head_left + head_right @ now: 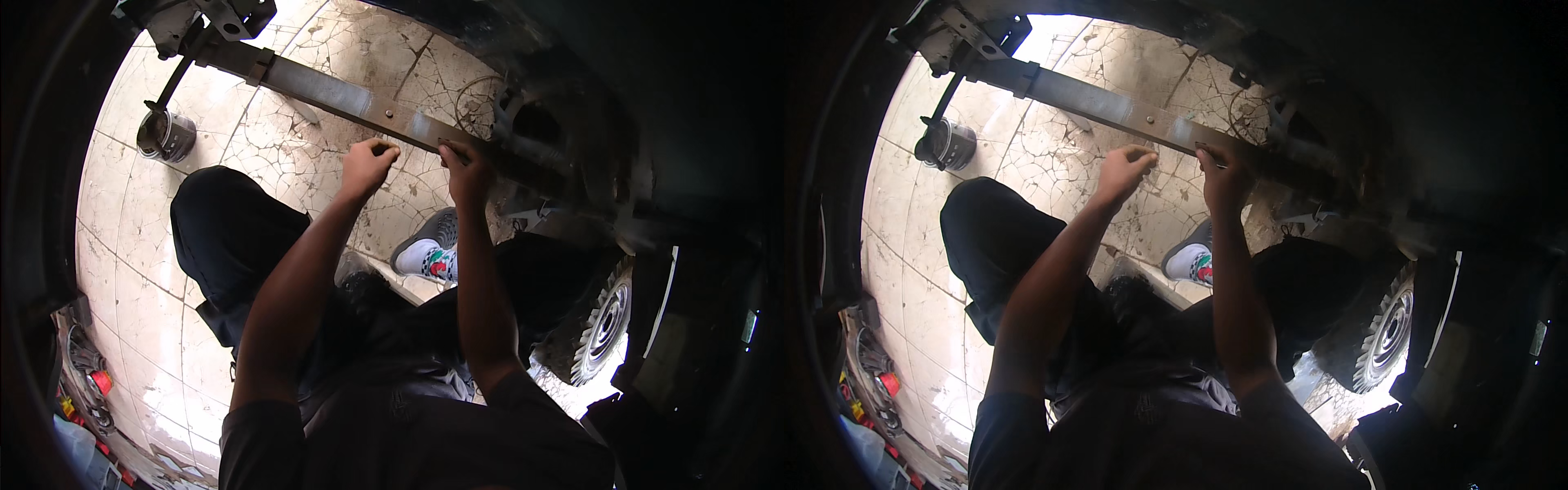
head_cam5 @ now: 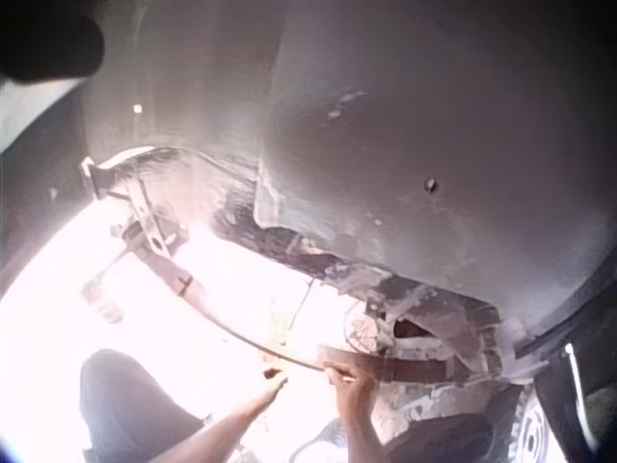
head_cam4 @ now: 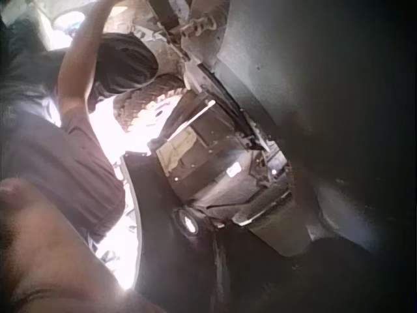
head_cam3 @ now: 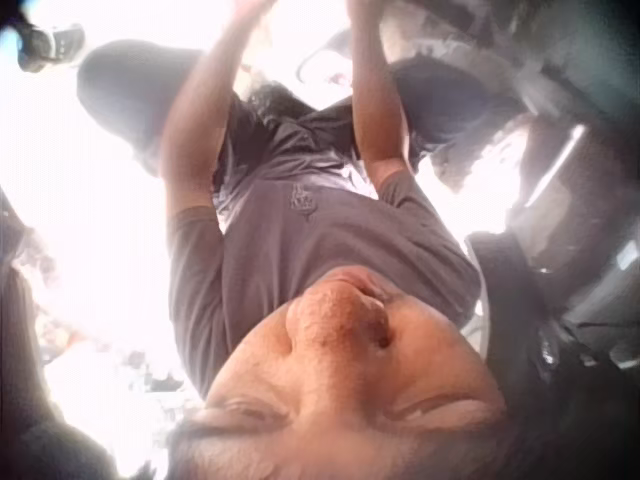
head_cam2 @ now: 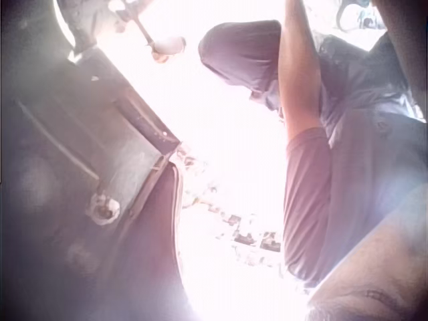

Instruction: The person kneels under a vehicle and uses a small metal file to smooth a section of the vehicle's undercarriage frame. They repeatedly rub the file back and forth along the metal beam, occasionally pausing to inspect the surface.

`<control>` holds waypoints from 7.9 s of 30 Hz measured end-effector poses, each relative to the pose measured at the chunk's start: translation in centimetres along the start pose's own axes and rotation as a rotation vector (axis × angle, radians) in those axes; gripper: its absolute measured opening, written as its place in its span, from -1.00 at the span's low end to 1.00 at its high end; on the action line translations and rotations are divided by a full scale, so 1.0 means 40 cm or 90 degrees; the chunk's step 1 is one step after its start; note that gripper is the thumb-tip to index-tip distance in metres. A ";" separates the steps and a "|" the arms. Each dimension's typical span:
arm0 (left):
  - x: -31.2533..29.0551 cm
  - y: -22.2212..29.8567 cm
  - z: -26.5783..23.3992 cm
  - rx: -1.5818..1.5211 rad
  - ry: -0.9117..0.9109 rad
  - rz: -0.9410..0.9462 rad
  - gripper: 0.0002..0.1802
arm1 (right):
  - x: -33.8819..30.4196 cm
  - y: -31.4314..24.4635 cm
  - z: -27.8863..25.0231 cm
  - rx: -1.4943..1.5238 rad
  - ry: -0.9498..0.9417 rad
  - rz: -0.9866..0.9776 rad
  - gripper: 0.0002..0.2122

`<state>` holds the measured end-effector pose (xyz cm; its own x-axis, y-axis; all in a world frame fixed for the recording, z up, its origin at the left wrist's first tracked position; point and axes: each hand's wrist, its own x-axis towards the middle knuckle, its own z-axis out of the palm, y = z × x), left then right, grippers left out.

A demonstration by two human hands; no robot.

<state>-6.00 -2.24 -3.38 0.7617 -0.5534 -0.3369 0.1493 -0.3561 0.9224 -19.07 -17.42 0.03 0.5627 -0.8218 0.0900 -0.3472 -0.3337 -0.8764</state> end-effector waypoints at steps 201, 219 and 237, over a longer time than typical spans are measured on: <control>0.339 0.084 -0.164 0.442 0.364 0.318 -0.30 | 0.188 0.001 0.038 -0.261 -0.318 -0.354 -0.80; 0.377 0.053 -0.139 0.595 0.357 0.342 -0.55 | 0.204 -0.001 0.039 -0.336 -0.270 -0.351 -0.80; 0.372 0.059 -0.148 0.604 0.321 0.300 -0.43 | 0.156 -0.021 0.053 -0.310 -0.311 -0.355 -0.79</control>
<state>9.40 -6.85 -5.11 0.8113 -0.4955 0.3102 -0.5823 -0.7320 0.3538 -13.67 -21.30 0.30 0.9640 -0.2293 0.1347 -0.1450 -0.8779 -0.4564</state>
